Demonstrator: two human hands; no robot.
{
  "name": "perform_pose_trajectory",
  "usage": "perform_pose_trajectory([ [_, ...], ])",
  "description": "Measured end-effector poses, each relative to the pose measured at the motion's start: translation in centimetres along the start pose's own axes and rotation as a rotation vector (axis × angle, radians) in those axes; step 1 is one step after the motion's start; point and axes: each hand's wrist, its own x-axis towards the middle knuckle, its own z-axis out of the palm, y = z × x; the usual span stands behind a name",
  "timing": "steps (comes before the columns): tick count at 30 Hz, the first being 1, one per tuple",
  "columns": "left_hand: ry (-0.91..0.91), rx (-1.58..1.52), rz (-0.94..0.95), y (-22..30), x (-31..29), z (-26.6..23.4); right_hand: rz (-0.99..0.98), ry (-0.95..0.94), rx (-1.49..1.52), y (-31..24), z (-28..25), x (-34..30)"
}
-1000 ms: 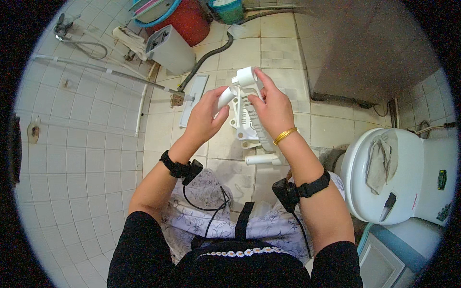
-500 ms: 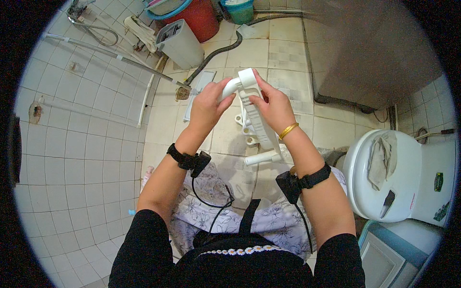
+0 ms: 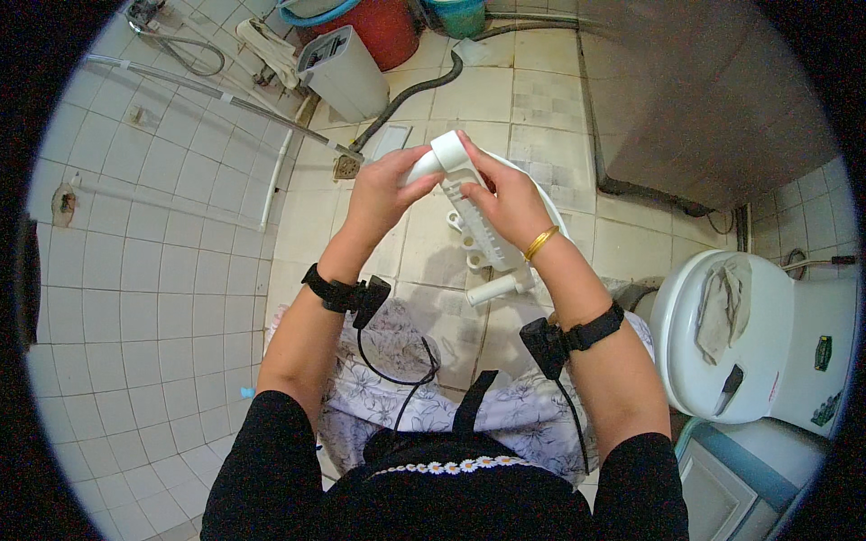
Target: The person assembles a white plastic corner shelf by hand, fitting plastic tubes and connector pieces into the corner shelf trays.
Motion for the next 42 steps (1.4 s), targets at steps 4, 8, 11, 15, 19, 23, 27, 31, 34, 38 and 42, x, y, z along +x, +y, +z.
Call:
perform_pose_trajectory([
  [4,0.055,0.236,0.065,1.0,-0.9,0.4,-0.045,0.021,0.088,0.9,0.7,0.2],
  [8,0.121,0.329,0.121,1.1,-1.6,0.1,-0.06,0.016,-0.013,0.4,0.7,-0.2],
  [11,0.091,0.194,0.097,-0.4,-2.0,-0.1,-0.097,0.01,-0.097,0.2,1.3,-0.3],
  [15,-0.135,0.028,-0.128,-1.2,-2.2,-1.0,-0.089,-0.003,-0.147,0.5,2.3,-0.2],
  [19,-0.281,0.098,-0.272,-1.5,-1.8,-1.4,-0.031,-0.049,-0.261,-1.0,2.8,-0.1],
  [23,-0.12,-0.067,-0.158,-3.3,-1.8,-3.8,-0.128,-0.066,-0.053,-1.0,3.0,0.8],
  [27,-0.007,-0.315,-0.15,-4.9,-1.6,-7.0,-0.155,0.236,-0.3,3.6,-0.1,2.5],
  [31,0.137,-0.47,-0.134,-5.9,-2.2,-10.1,0.223,0.479,-0.104,5.1,-0.3,2.9],
  [34,0.225,-0.588,-0.143,-5.9,-2.7,-11.2,0.381,0.317,0.368,4.2,-0.8,2.5],
  [38,0.293,-0.619,-0.168,-6.7,-2.8,-11.1,0.399,0.128,0.816,4.8,-1.6,2.2],
  [42,0.359,-0.046,-0.144,-9.3,-3.6,-9.2,0.212,0.409,0.755,3.7,0.1,2.3],
])
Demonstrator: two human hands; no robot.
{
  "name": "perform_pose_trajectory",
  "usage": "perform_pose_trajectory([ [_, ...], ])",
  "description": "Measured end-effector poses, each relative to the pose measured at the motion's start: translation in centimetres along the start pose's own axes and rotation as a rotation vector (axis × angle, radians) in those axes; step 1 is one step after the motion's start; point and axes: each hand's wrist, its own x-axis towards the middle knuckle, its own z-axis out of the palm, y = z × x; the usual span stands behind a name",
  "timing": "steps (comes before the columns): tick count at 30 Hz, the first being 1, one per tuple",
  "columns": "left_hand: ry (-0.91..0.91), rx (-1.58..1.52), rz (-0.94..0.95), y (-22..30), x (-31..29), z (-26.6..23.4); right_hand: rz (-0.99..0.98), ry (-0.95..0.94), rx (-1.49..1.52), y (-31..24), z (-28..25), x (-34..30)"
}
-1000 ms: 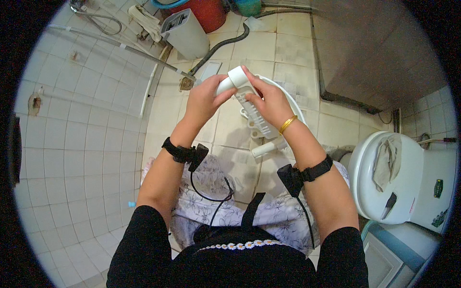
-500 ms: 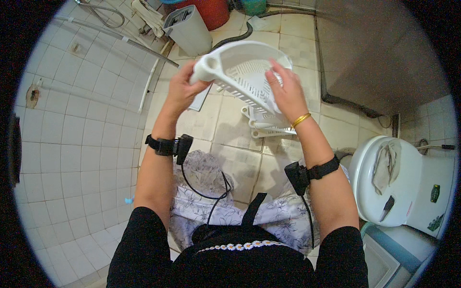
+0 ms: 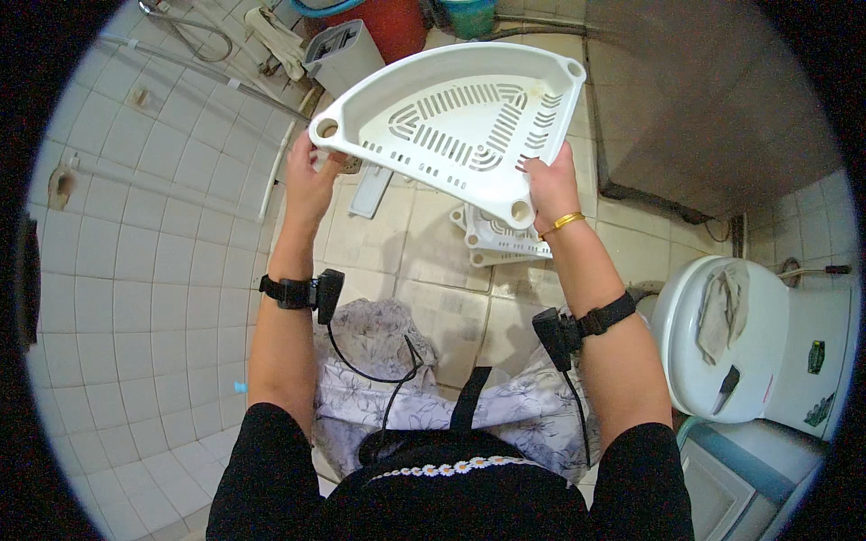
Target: The person assembles a white plastic corner shelf by hand, fitting plastic tubes and connector pieces into the corner shelf trays.
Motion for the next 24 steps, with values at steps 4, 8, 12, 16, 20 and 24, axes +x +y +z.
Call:
perform_pose_trajectory([
  [4,-0.194,-0.061,-0.467,0.5,-1.9,1.8,-0.091,0.115,-0.091,0.4,-0.3,0.3],
  [8,-0.506,-0.42,-0.722,3.9,-3.8,3.6,-0.092,0.163,-0.109,1.0,-0.5,1.1],
  [12,-0.516,-0.577,-0.803,7.5,-4.4,6.0,-0.09,0.082,-0.057,1.9,0.9,0.5],
  [16,-0.378,-0.606,-0.852,6.3,-4.8,7.7,-0.073,-0.03,-0.086,3.1,2.7,-0.3],
  [20,-0.268,-0.683,-0.947,3.5,-5.4,7.1,0.116,-0.182,-0.165,1.4,4.8,-2.0],
  [24,-0.164,-0.67,-0.987,-0.3,-6.2,7.3,0.242,-0.197,-0.32,1.1,3.5,-1.6],
])
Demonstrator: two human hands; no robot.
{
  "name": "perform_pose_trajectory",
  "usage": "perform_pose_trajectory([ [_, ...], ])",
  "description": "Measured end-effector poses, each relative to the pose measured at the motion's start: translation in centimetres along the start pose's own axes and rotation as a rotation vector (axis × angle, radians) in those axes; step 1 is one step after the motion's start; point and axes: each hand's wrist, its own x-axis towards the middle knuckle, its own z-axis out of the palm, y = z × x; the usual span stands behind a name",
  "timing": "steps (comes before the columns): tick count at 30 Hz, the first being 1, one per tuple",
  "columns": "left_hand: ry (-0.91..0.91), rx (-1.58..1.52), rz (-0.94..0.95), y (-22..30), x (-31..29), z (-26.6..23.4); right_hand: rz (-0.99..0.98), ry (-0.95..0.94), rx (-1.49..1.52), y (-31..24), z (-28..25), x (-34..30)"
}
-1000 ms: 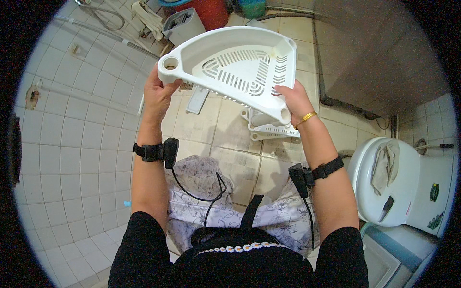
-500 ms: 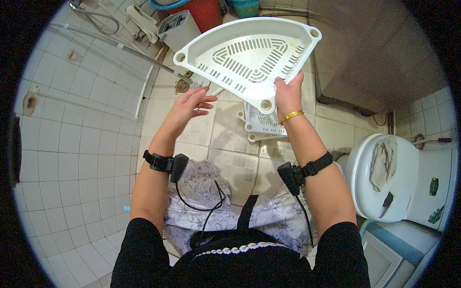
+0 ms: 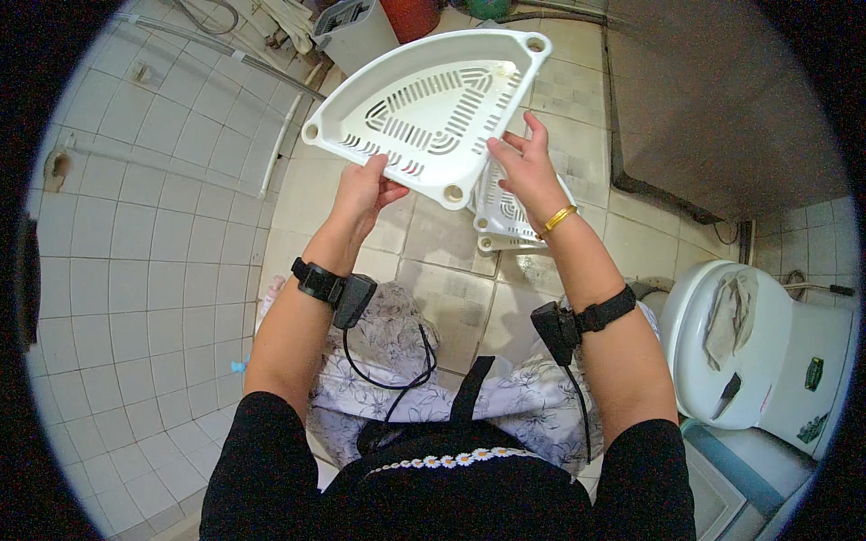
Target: The person assembles a white plastic corner shelf by hand, fitting plastic tubes and connector pieces into the corner shelf trays.
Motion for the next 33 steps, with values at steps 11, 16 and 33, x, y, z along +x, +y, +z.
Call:
perform_pose_trajectory([
  [11,0.325,0.128,-0.245,-16.6,11.3,-16.6,-0.093,0.1,-0.206,2.0,-3.7,3.6],
  [16,0.436,0.011,-0.38,-24.7,15.0,-19.8,-0.123,0.165,-0.236,1.5,-2.7,5.9],
  [33,0.099,-0.011,0.184,-13.6,10.7,-3.3,-0.045,0.001,-0.264,2.5,-0.3,8.6],
])
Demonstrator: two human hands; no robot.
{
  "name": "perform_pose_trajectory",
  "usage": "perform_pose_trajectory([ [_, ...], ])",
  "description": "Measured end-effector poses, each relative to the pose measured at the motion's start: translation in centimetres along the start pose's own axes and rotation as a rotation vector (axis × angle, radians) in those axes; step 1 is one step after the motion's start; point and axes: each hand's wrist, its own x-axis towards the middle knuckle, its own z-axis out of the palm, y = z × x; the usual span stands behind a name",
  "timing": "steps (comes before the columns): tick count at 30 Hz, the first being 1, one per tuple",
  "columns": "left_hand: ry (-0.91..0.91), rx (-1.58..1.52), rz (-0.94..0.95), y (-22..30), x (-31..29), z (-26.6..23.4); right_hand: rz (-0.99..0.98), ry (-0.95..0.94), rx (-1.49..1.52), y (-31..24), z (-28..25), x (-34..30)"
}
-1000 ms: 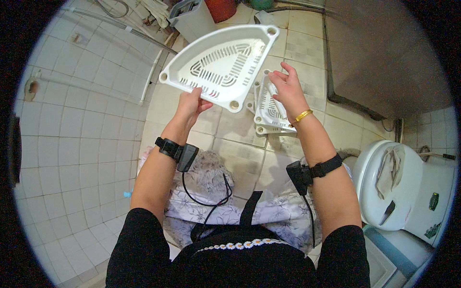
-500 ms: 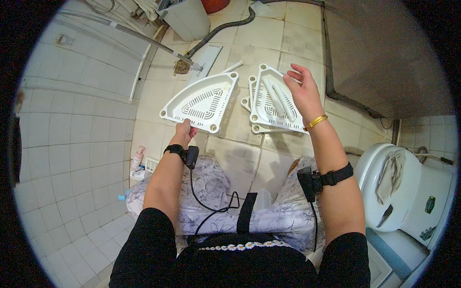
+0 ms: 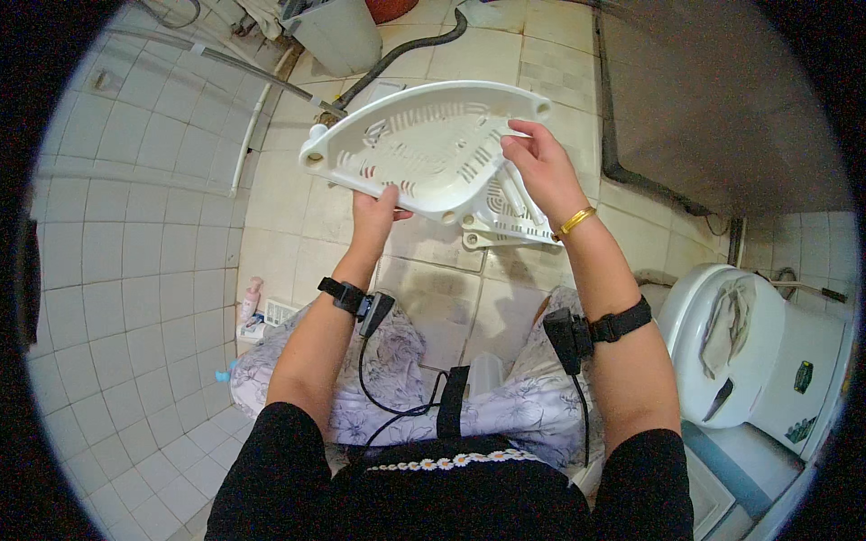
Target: The person assembles a white plastic corner shelf by hand, fitting plastic tubes and connector pieces into the corner shelf trays.
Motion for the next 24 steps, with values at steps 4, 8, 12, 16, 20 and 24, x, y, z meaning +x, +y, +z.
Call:
perform_pose_trajectory([
  [4,-0.081,-0.011,-0.007,1.8,-1.9,3.5,-0.008,0.017,0.023,-0.1,-0.9,-0.8],
  [8,-0.118,-0.109,-0.093,3.2,-2.3,4.7,-0.234,0.367,-0.156,2.0,-4.0,0.4],
  [12,-0.157,-0.191,-0.186,4.6,-1.6,3.6,-0.136,0.523,-0.021,0.2,-4.9,-0.7],
  [16,-0.298,-0.213,-0.23,7.7,-0.9,5.9,-0.077,0.409,0.326,-1.7,-6.5,-2.5],
  [20,-0.42,-0.152,-0.245,8.5,0.1,7.7,-0.203,0.39,0.64,-3.3,-8.6,-3.1],
  [24,-0.504,-0.134,-0.28,8.8,0.6,9.8,-0.307,0.416,0.542,-4.2,-10.8,-4.1],
])
